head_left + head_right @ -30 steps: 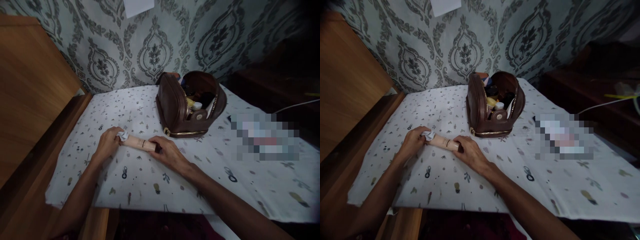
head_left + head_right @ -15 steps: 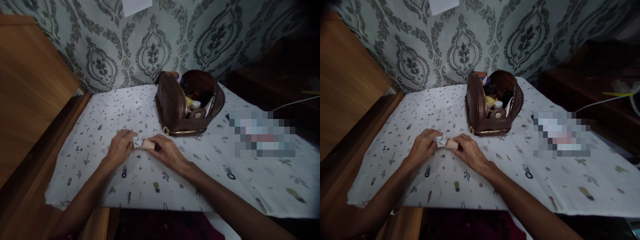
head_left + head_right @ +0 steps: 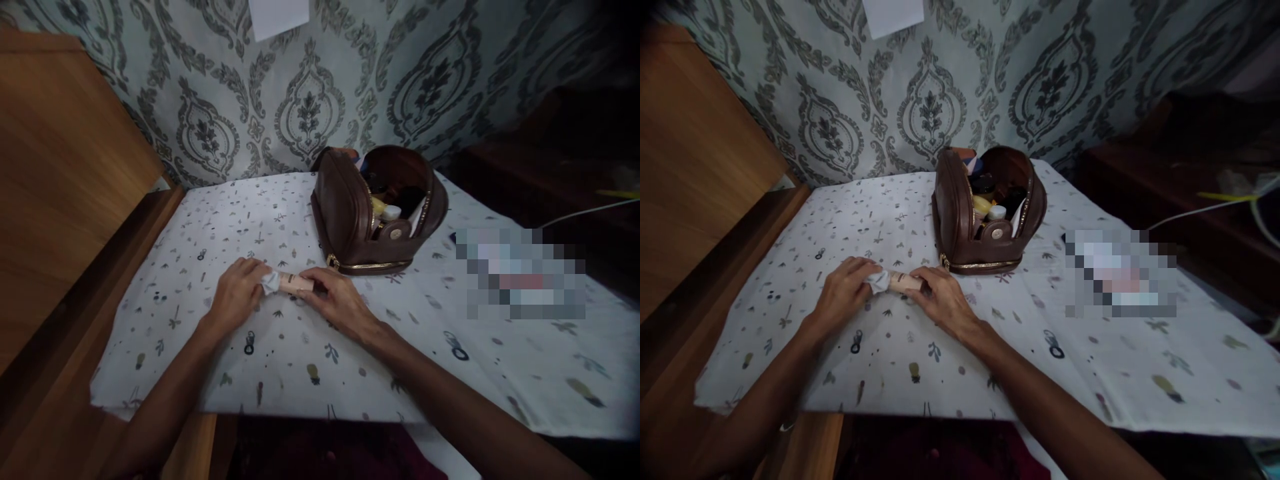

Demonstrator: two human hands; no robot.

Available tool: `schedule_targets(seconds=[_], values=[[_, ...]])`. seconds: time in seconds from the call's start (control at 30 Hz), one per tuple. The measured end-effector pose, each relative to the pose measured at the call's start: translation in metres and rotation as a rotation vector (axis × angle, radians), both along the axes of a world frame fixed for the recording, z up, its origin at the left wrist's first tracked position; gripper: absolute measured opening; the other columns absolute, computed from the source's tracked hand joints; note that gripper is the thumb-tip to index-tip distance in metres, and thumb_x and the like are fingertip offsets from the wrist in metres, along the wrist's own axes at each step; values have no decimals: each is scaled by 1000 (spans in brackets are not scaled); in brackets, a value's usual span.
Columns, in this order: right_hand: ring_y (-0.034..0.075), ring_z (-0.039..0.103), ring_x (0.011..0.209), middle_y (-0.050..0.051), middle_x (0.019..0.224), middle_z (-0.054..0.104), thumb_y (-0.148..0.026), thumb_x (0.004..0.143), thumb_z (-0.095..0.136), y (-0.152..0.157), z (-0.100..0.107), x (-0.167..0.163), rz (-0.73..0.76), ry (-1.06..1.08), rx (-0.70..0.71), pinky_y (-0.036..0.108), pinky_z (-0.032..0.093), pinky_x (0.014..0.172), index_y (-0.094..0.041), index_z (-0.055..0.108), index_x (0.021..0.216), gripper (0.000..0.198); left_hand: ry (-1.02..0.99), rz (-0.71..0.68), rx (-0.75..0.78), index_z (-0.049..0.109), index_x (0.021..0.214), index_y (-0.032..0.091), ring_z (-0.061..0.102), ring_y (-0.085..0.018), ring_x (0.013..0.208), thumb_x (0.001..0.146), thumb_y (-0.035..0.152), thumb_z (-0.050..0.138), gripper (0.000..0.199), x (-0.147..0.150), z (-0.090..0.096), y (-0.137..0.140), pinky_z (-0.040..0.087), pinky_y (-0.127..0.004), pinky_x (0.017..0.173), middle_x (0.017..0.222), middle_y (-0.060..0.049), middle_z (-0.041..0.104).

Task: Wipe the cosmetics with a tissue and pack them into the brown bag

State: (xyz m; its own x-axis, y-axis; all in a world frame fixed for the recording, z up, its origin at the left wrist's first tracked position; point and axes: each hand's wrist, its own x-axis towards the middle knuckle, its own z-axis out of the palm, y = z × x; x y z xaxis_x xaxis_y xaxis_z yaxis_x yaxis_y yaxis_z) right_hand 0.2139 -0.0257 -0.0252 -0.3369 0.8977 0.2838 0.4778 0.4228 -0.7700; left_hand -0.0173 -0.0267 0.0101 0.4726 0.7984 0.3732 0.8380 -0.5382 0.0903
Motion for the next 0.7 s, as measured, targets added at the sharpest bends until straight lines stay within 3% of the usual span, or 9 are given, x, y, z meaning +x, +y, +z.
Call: schedule_targets(seconds=[0.17, 0.3, 0.4, 0.57, 0.7], values=[[22, 61, 84, 7, 91, 68, -31, 89, 60, 0, -2, 0, -14, -28, 2, 34, 47, 75, -20, 67, 107, 22, -10, 188, 4, 67, 106, 17, 60, -27, 97, 79, 2, 44, 39, -27, 0, 12, 51, -39, 81, 104, -9, 68], [21, 60, 84, 8, 92, 66, -28, 89, 58, 1, -3, 0, -32, -30, -2, 34, 48, 75, -19, 68, 110, 25, -20, 201, 45, 66, 109, 17, 59, -27, 99, 79, 2, 45, 40, -27, -2, 13, 51, -40, 83, 107, -10, 68], [20, 59, 83, 8, 93, 63, -25, 89, 57, 2, -3, 0, -29, -34, 0, 33, 48, 73, -17, 69, 110, 25, -43, 86, 88, 66, 111, 18, 59, -26, 99, 80, 3, 47, 40, -7, -7, 6, 52, -40, 84, 109, -10, 68], [21, 60, 82, 7, 90, 63, -16, 83, 56, 5, -8, 1, -13, -19, 45, 35, 50, 77, -18, 70, 111, 31, -105, -246, 150, 63, 115, 16, 59, -24, 104, 89, 3, 41, 37, 39, -18, -12, 54, -41, 89, 113, -13, 65], [24, 62, 90, 8, 97, 68, -15, 83, 56, 8, -8, 4, -2, 0, 77, 38, 49, 83, -20, 71, 109, 31, -124, -304, 119, 60, 117, 14, 59, -24, 108, 92, 4, 38, 35, 46, -22, -14, 53, -43, 92, 115, -14, 65]])
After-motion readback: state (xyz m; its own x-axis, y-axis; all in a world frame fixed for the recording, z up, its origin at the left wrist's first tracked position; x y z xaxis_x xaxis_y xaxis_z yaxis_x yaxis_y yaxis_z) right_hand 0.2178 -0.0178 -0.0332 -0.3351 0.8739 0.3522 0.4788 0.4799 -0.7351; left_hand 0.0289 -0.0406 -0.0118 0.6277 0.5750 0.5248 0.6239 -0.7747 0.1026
